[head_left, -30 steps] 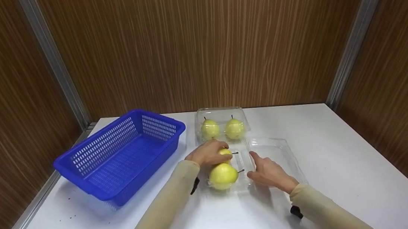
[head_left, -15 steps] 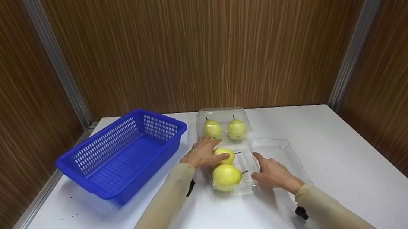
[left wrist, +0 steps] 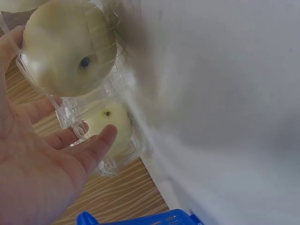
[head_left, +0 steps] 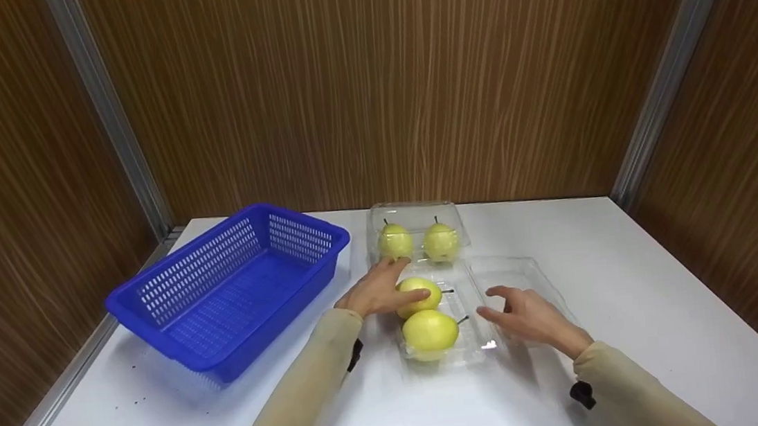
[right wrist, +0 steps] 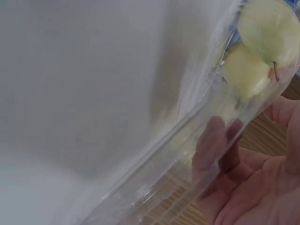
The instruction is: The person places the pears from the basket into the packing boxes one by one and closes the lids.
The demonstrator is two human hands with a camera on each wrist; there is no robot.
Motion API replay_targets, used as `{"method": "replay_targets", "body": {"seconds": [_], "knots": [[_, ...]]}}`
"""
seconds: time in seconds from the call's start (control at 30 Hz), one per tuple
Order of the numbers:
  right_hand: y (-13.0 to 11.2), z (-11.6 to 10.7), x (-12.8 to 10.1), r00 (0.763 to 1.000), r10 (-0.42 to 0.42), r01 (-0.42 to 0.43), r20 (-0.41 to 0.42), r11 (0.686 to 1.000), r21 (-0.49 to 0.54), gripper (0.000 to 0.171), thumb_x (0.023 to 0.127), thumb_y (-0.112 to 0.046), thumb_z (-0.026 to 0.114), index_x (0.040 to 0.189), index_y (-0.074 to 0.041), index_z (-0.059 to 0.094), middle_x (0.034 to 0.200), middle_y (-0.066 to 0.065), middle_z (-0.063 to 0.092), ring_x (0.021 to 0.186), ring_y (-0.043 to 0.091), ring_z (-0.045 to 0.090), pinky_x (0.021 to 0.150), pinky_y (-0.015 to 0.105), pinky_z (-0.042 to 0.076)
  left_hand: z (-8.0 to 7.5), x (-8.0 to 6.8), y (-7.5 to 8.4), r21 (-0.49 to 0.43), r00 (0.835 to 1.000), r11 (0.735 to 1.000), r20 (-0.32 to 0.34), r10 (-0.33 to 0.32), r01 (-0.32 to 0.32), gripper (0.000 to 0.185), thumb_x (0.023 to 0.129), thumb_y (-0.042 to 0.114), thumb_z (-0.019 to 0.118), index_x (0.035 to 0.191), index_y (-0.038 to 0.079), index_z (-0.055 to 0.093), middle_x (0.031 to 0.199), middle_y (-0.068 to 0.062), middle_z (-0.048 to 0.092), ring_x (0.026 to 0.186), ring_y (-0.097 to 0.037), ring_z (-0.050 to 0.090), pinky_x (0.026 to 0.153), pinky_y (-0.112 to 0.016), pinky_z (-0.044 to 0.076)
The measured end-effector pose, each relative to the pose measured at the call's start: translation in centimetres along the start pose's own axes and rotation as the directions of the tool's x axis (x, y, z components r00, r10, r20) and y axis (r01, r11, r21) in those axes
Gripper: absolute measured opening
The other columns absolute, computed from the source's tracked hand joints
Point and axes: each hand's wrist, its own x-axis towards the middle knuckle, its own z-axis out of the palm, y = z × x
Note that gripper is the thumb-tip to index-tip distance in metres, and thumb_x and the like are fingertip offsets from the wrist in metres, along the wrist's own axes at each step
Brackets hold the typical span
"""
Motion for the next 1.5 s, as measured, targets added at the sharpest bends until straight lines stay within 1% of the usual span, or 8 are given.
{"method": "replay_targets", "body": {"seconds": [0.3,0.47,0.63,0.73,0.87,1.17,1.33,1.5], "knots": [[3.2,-1.9,0.0,0.990,-0.046,0.034,-0.136,0.996,-0.087,0.047,0.093,-0.024,0.061,0.124,0.012,0.058,0.117,0.032,0.059,0.104,0.045,0.058,0.089,0.055,0.049,0.2,0.1,0.1,-0.015,1.000,1.000,0.012,-0.015,0.015,0.091,0.082,0.073,0.055,0.156,0.026,0.026,0.163,-0.013,0.020,0.150,-0.031,0.020,0.118,-0.052,0.025],[4.7,-2.9,0.1,0.993,0.013,-0.027,-0.114,0.992,-0.127,0.053,0.092,-0.017,0.058,0.131,0.017,0.048,0.125,0.042,0.048,0.114,0.056,0.050,0.095,0.062,0.043,0.2,0.1,0.1,-0.006,1.000,1.000,0.023,-0.012,0.012,0.089,0.083,0.070,0.058,0.155,0.026,0.027,0.163,-0.011,0.020,0.151,-0.029,0.018,0.118,-0.052,0.025],[6.1,-3.6,0.2,0.996,0.091,-0.091,-0.003,0.989,-0.116,0.060,0.091,-0.014,0.052,0.138,0.018,0.034,0.124,0.044,0.047,0.115,0.054,0.050,0.096,0.063,0.043,0.3,0.1,0.0,0.011,1.000,1.000,0.025,0.000,-0.001,0.085,0.086,0.066,0.058,0.155,0.025,0.029,0.163,-0.010,0.022,0.150,-0.028,0.021,0.118,-0.049,0.026],[7.0,-3.9,0.1,0.989,0.141,-0.138,0.046,0.989,-0.060,0.065,0.090,-0.011,0.050,0.143,0.018,0.024,0.123,0.041,0.050,0.093,0.041,0.061,0.081,0.051,0.052,0.4,0.2,-0.1,0.004,1.000,1.000,0.024,0.012,-0.012,0.083,0.086,0.066,0.056,0.153,0.023,0.033,0.162,-0.010,0.023,0.150,-0.028,0.022,0.118,-0.049,0.026],[7.8,-4.5,0.0,0.979,0.191,-0.195,0.073,0.980,0.049,0.069,0.091,-0.010,0.049,0.147,0.015,0.017,0.120,0.039,0.053,0.073,0.021,0.058,0.060,0.033,0.053,0.3,0.3,-0.3,-0.022,1.000,1.000,0.017,0.014,-0.013,0.079,0.091,0.066,0.048,0.154,0.020,0.032,0.162,-0.012,0.023,0.150,-0.028,0.020,0.119,-0.048,0.024],[7.7,-6.6,-0.1,0.968,0.244,-0.251,0.056,0.954,0.165,0.072,0.099,-0.033,0.052,0.147,0.013,0.023,0.133,0.039,0.047,0.104,0.037,0.063,0.078,0.040,0.058,0.2,0.5,-1.1,-0.028,0.999,1.000,-0.038,0.009,-0.010,0.060,0.105,0.041,0.032,0.153,0.005,0.029,0.159,-0.017,0.028,0.148,-0.030,0.025,0.121,-0.042,0.021],[7.2,-7.4,-0.2,0.971,0.234,-0.239,0.053,0.947,0.212,0.074,0.099,-0.041,0.052,0.147,0.009,0.028,0.135,0.036,0.047,0.113,0.040,0.058,0.086,0.044,0.056,0.1,0.4,-1.4,0.054,0.991,0.997,-0.114,0.063,-0.058,0.042,0.105,0.024,0.037,0.135,-0.002,0.051,0.136,-0.019,0.053,0.130,-0.031,0.050,0.110,-0.043,0.039],[6.2,-8.4,-0.5,0.981,0.192,-0.192,0.028,0.940,0.284,0.079,0.098,-0.048,0.050,0.151,0.005,0.023,0.139,0.033,0.043,0.121,0.042,0.053,0.088,0.040,0.056,-0.4,0.3,-1.7,0.045,0.980,0.996,-0.179,0.085,-0.078,0.021,0.101,0.008,0.045,0.110,0.000,0.061,0.097,-0.013,0.064,0.089,-0.024,0.059,0.080,-0.041,0.050]]}}
